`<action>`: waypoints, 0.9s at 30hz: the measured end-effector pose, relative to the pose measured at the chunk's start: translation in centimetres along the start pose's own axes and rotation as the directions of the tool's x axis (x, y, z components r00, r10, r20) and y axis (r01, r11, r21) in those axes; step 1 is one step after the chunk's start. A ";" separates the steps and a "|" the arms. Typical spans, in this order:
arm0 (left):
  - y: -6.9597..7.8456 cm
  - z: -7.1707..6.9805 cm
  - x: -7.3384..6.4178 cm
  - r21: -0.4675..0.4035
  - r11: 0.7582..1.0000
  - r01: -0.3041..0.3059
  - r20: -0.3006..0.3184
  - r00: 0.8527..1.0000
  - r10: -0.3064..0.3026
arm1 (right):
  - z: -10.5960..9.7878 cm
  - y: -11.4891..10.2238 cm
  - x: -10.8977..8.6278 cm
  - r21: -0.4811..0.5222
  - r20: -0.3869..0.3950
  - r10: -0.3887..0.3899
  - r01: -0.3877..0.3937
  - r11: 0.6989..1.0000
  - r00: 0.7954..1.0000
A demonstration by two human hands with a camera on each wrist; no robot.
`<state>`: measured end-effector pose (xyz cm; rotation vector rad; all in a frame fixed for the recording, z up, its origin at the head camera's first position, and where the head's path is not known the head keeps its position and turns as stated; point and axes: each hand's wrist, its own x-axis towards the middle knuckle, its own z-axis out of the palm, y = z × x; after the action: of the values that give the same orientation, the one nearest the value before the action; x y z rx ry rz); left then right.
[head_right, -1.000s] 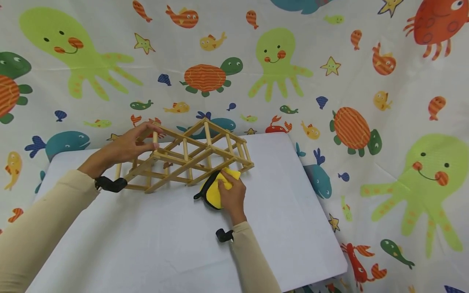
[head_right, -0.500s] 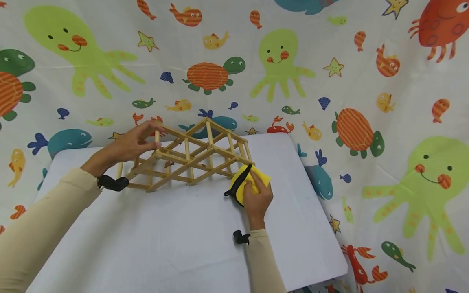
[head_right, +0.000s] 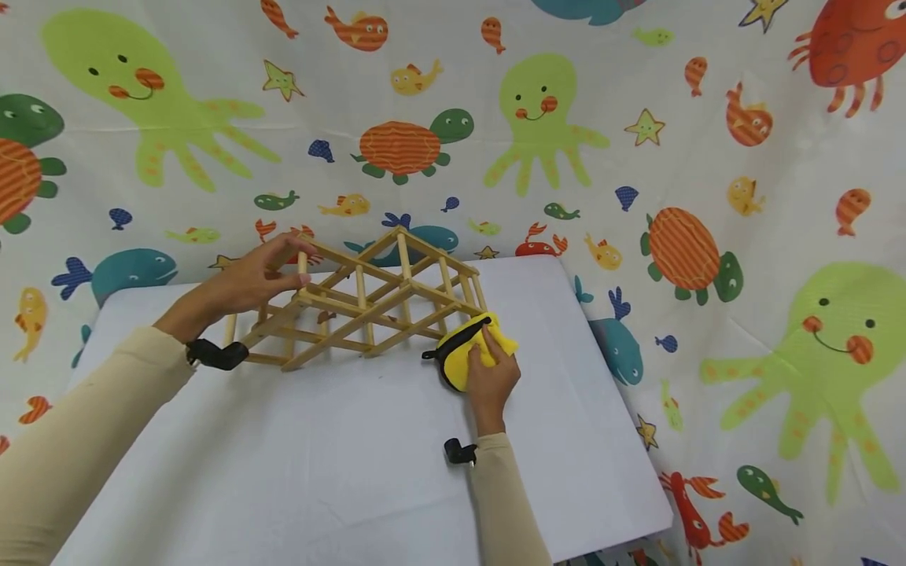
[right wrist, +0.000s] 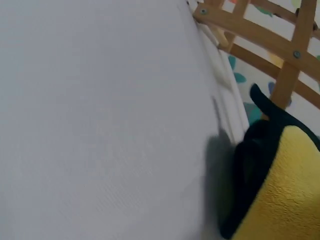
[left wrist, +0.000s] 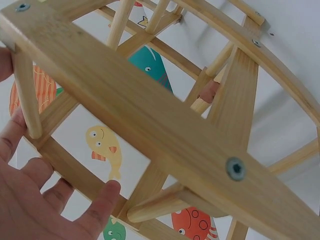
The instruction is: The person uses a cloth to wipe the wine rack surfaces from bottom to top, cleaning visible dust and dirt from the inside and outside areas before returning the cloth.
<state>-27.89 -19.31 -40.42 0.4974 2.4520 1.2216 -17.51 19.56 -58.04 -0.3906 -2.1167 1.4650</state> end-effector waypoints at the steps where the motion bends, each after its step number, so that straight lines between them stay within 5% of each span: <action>1: 0.0 -0.1 0.0 0.001 1.000 -0.001 -0.001 1.000 0.001 | -0.2 -0.1 0.1 -0.018 0.005 0.006 -0.006 1.000 1.000; 10: -0.2 -0.2 0.2 -0.003 1.000 0.001 0.005 1.000 -0.001 | 0.2 -0.1 0.2 0.050 -0.127 0.047 -0.040 0.998 0.991; 16: -0.3 -0.4 0.2 0.009 1.000 -0.011 -0.004 1.000 0.011 | 2.2 0.0 -1.1 0.015 -0.016 0.142 -0.142 0.990 0.990; 21: -0.5 -0.5 0.3 0.011 1.000 -0.014 -0.011 1.000 0.014 | 1.8 -0.3 -1.4 -0.077 0.124 0.190 -0.181 0.980 0.974; 27: -0.7 -0.5 0.8 -0.003 1.000 -0.026 0.008 1.000 0.026 | 1.4 -0.3 -1.4 0.047 -0.076 0.100 -0.097 0.994 0.992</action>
<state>-28.89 -19.68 -40.78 0.5345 2.4441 1.2310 -17.22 17.63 -58.49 -0.5346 -2.0262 1.5227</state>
